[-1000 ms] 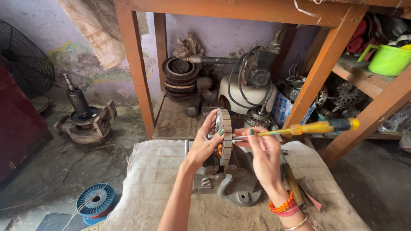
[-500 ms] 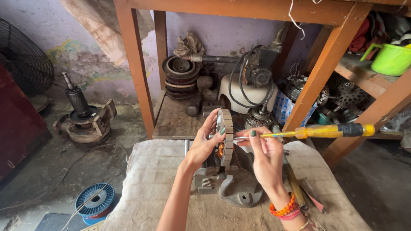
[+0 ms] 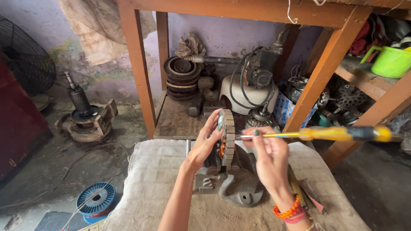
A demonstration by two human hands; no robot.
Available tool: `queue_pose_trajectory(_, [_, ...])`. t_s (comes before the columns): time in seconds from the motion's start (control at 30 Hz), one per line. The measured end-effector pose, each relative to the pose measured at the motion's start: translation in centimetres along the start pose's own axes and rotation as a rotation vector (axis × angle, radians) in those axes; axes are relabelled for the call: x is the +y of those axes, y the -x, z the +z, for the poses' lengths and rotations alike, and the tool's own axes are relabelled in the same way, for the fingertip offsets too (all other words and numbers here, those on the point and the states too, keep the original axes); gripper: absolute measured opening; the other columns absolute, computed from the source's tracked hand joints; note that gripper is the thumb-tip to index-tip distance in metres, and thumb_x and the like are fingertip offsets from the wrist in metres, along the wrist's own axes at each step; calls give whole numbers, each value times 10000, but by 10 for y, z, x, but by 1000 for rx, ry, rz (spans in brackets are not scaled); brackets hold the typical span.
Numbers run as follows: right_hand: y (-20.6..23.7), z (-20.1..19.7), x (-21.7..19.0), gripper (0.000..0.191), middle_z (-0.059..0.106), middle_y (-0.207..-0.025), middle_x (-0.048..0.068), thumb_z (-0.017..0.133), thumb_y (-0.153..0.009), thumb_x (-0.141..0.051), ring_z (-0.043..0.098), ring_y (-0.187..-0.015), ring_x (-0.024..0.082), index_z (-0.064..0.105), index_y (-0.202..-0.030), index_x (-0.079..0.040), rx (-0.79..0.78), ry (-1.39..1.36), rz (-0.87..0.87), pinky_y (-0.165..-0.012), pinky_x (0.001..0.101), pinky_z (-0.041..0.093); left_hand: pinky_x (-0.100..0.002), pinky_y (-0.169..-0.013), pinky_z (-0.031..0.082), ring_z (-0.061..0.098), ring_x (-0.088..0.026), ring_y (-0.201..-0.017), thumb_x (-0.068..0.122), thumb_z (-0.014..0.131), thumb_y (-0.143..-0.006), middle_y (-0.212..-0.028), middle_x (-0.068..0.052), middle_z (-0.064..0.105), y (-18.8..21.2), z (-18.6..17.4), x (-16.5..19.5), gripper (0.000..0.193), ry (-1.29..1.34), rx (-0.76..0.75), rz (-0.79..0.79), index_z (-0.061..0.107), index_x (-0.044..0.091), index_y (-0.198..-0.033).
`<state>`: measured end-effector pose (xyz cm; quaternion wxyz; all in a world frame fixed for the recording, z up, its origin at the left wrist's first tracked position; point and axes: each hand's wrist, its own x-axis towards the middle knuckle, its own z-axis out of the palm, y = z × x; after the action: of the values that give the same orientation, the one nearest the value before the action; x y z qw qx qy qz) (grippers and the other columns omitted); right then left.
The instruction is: The person winds copper wire around a motor stator held in a bench vise, using both hands to guide and pack the wire into slots. A screwdriver is used to press the wire into place. The stator remains clamped throughout the clip.
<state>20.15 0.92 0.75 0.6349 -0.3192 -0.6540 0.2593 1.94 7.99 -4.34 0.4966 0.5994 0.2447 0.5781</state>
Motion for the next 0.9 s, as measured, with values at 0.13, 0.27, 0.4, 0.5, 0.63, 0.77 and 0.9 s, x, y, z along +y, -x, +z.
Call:
queue_pose_trajectory(0.13, [5,0,-15,190,719,-1020,74,567,-1063,-132,663,-884,123,687,-1048,14,-25,70,-110,-804,270,549,-392,-1229,221,282,-251,-1549,533,578,-930,-1666,-135,326,0,0,-1,843,-12,8,-9,272,155,-1619])
queue_pose_trajectory(0.27, [12,17,-26,116,702,-951,82,625,-1006,-116,648,-795,157,673,-981,-13,-74,413,-280,-730,287,514,-391,-1230,214,287,-248,-1545,510,562,-948,-1657,-145,349,0,2,-2,803,-10,21,-5,299,136,-1608])
queue_pose_trajectory(0.4, [17,30,-34,98,675,-956,106,596,-1018,-106,665,-799,227,623,-1025,-13,-74,493,-398,-711,307,522,-382,-1228,228,312,-242,-1530,446,564,-976,-1637,-149,373,-3,4,-1,759,39,14,10,300,105,-1601])
queue_pose_trajectory(0.5, [16,32,-37,90,654,-903,110,596,-1023,-105,666,-764,264,619,-1000,-21,-61,533,-389,-680,339,504,-360,-1228,230,334,-237,-1526,405,571,-988,-1624,-155,398,-3,5,-1,740,59,-7,42,305,80,-1597])
queue_pose_trajectory(0.63, [14,33,-38,86,660,-879,109,602,-991,-103,655,-669,259,626,-966,-24,-43,561,-316,-629,360,497,-354,-1222,247,341,-223,-1523,395,577,-986,-1621,-143,401,-3,7,1,736,73,0,32,303,82,-1593])
queue_pose_trajectory(0.77, [14,36,-42,63,644,-868,115,596,-993,-81,626,-711,313,616,-956,-33,-12,709,-416,-662,415,476,-359,-1223,243,340,-226,-1521,407,580,-979,-1618,-144,405,-3,8,1,742,73,9,28,311,87,-1592])
queue_pose_trajectory(0.9, [15,45,-46,43,615,-854,123,604,-992,-59,649,-699,307,594,-966,-25,-46,747,-323,-606,405,500,-368,-1215,261,350,-231,-1508,420,581,-971,-1611,-144,416,-3,6,-3,747,58,15,17,325,89,-1590])
